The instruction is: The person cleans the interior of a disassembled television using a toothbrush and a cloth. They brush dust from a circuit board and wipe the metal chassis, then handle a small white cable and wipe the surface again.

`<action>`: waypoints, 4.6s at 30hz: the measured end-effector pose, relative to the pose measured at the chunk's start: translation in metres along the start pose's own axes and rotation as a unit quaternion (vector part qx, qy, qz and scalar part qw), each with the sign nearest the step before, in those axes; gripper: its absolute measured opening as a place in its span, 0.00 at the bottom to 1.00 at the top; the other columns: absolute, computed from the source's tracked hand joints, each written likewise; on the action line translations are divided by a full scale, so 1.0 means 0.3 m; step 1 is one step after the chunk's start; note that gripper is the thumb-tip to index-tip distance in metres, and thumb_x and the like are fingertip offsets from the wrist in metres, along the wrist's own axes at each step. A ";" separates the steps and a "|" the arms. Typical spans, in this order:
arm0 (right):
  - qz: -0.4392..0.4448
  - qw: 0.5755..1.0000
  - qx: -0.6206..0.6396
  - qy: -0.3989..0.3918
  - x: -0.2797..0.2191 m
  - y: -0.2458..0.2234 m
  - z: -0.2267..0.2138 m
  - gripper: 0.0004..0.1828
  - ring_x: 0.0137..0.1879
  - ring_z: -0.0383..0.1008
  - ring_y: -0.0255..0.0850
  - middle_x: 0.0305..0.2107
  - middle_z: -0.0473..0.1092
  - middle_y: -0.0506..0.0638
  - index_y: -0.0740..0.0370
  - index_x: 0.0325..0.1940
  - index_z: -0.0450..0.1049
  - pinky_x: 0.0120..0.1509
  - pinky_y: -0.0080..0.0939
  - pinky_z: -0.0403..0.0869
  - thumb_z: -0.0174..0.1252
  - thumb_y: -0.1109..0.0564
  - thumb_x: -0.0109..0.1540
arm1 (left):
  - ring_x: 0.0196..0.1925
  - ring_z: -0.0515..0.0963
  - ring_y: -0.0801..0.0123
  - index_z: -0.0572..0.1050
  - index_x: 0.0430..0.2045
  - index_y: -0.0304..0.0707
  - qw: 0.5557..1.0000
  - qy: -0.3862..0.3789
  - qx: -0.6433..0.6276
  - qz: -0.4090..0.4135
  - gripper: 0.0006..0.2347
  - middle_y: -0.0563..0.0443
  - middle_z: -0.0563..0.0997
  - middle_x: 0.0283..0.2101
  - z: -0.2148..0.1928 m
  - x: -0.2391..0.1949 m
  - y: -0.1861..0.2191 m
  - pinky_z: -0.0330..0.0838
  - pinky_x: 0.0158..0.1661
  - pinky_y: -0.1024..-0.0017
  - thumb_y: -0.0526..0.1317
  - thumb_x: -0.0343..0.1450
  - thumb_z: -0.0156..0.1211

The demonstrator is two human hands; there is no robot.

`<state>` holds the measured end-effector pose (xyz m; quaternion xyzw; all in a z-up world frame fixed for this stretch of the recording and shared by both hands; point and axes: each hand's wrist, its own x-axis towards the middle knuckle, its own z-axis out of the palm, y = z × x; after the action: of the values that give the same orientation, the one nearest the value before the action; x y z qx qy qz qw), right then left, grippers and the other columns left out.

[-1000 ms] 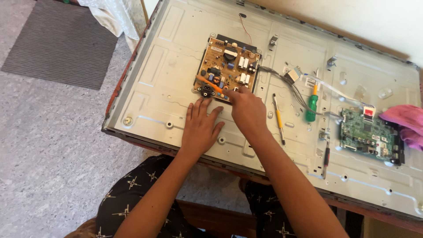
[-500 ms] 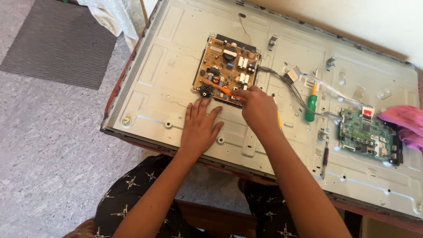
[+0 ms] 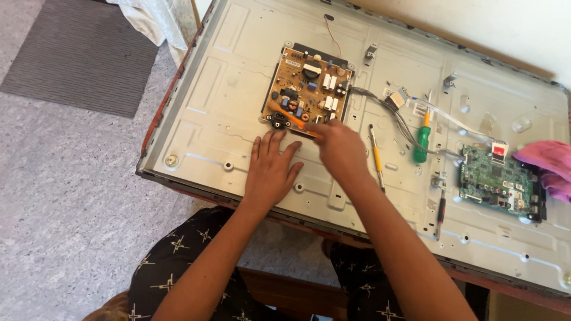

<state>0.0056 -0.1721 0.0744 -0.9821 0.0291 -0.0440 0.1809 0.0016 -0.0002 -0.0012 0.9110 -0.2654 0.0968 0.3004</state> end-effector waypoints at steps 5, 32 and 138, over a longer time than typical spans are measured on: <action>-0.001 0.998 -0.038 -0.052 -0.012 0.015 -0.111 0.19 0.37 0.78 0.51 0.32 0.76 0.53 0.40 0.52 0.83 0.42 0.53 0.76 0.65 0.57 0.57 | 0.72 0.58 0.46 0.72 0.57 0.46 1.000 -0.006 0.002 -0.003 0.19 0.40 0.65 0.66 0.005 -0.004 0.002 0.47 0.70 0.45 0.48 0.72 0.58; -0.101 0.992 0.062 -0.041 -0.110 -0.213 0.004 0.33 0.50 0.76 0.54 0.53 0.72 0.53 0.51 0.68 0.66 0.48 0.52 0.75 0.64 0.57 0.58 | 0.41 0.79 0.42 0.72 0.61 0.36 0.984 0.052 0.004 -0.171 0.17 0.37 0.77 0.45 -0.181 0.073 -0.181 0.73 0.40 0.51 0.36 0.75 0.53; -0.033 0.974 0.175 0.143 -0.134 0.274 -0.148 0.05 0.41 0.77 0.55 0.38 0.74 0.59 0.65 0.47 0.73 0.43 0.52 0.73 0.54 0.62 0.69 | 0.38 0.85 0.73 0.84 0.43 0.47 0.912 -0.023 -0.403 -0.072 0.14 0.53 0.87 0.42 -0.001 0.342 0.377 0.81 0.37 0.75 0.36 0.63 0.72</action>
<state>-0.0420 -0.2616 0.0833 -0.9190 0.0145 -0.1940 0.3428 0.0265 -0.1205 0.0897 0.7308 -0.2224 -0.0609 0.6424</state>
